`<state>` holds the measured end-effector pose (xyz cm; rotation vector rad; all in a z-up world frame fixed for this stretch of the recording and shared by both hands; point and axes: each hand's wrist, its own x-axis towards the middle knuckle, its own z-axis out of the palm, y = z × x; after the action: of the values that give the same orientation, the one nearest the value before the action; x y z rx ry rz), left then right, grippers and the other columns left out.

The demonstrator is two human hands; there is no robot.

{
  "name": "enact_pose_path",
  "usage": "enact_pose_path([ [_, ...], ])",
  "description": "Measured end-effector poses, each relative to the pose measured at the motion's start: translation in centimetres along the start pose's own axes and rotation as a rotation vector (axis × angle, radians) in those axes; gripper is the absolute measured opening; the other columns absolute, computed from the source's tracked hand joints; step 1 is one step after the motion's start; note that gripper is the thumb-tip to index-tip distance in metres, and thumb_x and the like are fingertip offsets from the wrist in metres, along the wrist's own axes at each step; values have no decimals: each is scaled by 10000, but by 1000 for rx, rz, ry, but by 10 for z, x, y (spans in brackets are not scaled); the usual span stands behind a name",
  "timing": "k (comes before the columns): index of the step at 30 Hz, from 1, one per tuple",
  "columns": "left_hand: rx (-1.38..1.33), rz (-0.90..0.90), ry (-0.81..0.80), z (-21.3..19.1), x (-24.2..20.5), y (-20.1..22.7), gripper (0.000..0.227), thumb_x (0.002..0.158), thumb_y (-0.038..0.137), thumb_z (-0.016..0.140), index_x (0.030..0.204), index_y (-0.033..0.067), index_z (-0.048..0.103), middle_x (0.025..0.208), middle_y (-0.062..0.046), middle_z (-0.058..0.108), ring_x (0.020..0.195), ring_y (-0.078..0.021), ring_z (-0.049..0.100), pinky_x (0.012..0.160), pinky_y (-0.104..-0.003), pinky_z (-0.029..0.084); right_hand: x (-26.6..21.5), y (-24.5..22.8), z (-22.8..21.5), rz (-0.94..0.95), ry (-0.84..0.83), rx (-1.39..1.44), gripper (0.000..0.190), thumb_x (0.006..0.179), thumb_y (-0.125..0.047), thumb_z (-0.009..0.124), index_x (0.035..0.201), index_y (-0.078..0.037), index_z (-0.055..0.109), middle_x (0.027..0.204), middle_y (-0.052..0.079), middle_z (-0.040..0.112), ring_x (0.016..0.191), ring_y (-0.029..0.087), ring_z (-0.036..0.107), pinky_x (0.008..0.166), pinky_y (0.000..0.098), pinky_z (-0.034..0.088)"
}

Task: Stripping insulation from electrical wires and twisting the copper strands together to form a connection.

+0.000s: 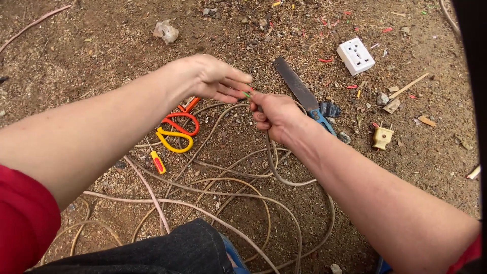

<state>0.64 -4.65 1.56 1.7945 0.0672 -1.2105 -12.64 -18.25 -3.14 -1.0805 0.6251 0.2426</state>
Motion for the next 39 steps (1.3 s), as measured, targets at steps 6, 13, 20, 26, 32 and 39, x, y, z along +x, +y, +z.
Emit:
enact_pose_path([
  [6, 52, 62, -2, -13, 39, -11, 285, 848, 87, 824, 1080, 54, 663, 995, -146, 771, 966, -253, 793, 1000, -466, 607, -6, -2, 5, 7, -1, 4, 146, 1017, -169, 611, 953, -39, 601, 683, 13, 559, 456, 11, 409, 364, 142, 266],
  [13, 79, 128, 57, -24, 51, -15, 729, 827, 4, 831, 1425, 52, 418, 926, -168, 764, 860, -273, 807, 927, -509, 646, -14, -6, 11, 3, -53, -28, 162, 1024, -189, 608, 922, -65, 588, 673, -17, 525, 450, -3, 389, 362, 120, 248],
  [20, 133, -3, 159, 0, 22, 5, 326, 897, -3, 726, 1189, -13, 579, 900, -148, 714, 777, -213, 729, 803, -385, 659, -6, -11, 10, 39, -36, -1, 154, 1050, -146, 605, 954, -25, 600, 700, 12, 549, 455, 27, 379, 353, 165, 255],
  [26, 184, -115, 180, 11, 14, 16, 132, 1010, 48, 621, 1054, -56, 689, 941, -121, 654, 755, -158, 640, 736, -266, 640, -6, -15, 11, 99, -6, 8, 153, 1074, -126, 595, 1007, 9, 618, 743, 34, 564, 472, 64, 380, 353, 214, 281],
  [32, 227, -96, 227, 16, 11, 16, 96, 972, 2, 643, 988, -70, 704, 857, -122, 661, 669, -160, 623, 627, -257, 617, -6, -13, 10, 88, -2, -27, 160, 1070, -116, 603, 958, -3, 617, 718, 25, 561, 452, 66, 375, 348, 220, 278],
  [39, 293, -38, 472, -22, -18, 25, 126, 1014, 91, 652, 899, 44, 672, 754, -36, 669, 610, -115, 627, 580, -234, 623, -14, -10, 1, 138, 86, 27, 142, 1066, -96, 630, 965, -3, 665, 721, 44, 594, 462, 82, 417, 363, 228, 305],
])
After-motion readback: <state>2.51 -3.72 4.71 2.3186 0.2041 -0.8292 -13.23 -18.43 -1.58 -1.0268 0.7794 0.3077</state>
